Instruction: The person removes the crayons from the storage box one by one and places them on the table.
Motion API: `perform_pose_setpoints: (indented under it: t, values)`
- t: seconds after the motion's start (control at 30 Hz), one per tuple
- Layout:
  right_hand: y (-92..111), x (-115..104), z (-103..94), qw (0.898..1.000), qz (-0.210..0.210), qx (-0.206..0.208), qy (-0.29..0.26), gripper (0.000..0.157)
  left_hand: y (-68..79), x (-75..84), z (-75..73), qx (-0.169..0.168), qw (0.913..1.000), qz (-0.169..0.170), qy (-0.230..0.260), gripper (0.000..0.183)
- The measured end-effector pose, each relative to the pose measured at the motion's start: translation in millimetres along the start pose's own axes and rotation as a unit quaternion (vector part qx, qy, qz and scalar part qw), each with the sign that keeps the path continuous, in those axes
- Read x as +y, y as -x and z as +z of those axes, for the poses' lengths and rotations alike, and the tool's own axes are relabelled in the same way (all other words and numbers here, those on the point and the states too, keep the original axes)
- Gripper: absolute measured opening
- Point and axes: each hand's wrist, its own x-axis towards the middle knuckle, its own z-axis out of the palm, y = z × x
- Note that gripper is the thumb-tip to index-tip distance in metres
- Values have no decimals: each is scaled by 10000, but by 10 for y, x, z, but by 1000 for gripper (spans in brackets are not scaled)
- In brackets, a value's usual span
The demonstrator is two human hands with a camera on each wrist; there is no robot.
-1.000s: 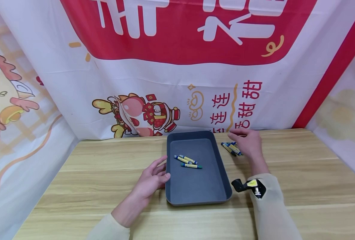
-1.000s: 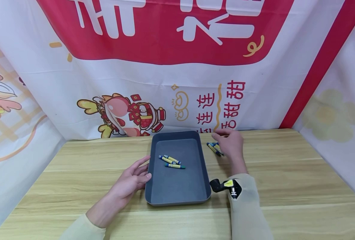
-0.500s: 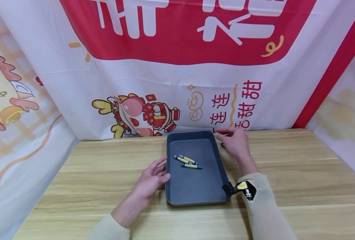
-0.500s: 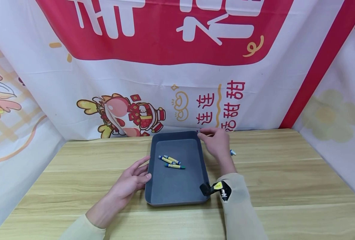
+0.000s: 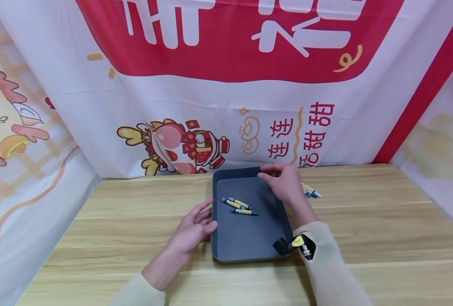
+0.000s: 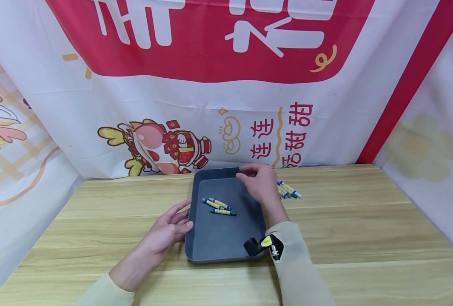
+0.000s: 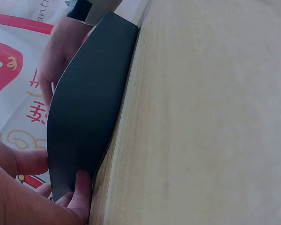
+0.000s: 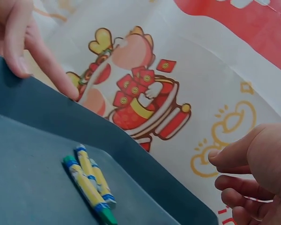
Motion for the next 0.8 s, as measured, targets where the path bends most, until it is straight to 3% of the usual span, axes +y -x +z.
perform_pose_setpoints:
  t: [0.37,0.8]
  values:
    - [28,-74,176,9990,-113,-389,212,27,-13,-19,-4,2,10000,-12,27,67]
    - [61,-96,261,9963,-31,-864,-15,25,-17,-14,-8,-5,10000,-22,38,67]
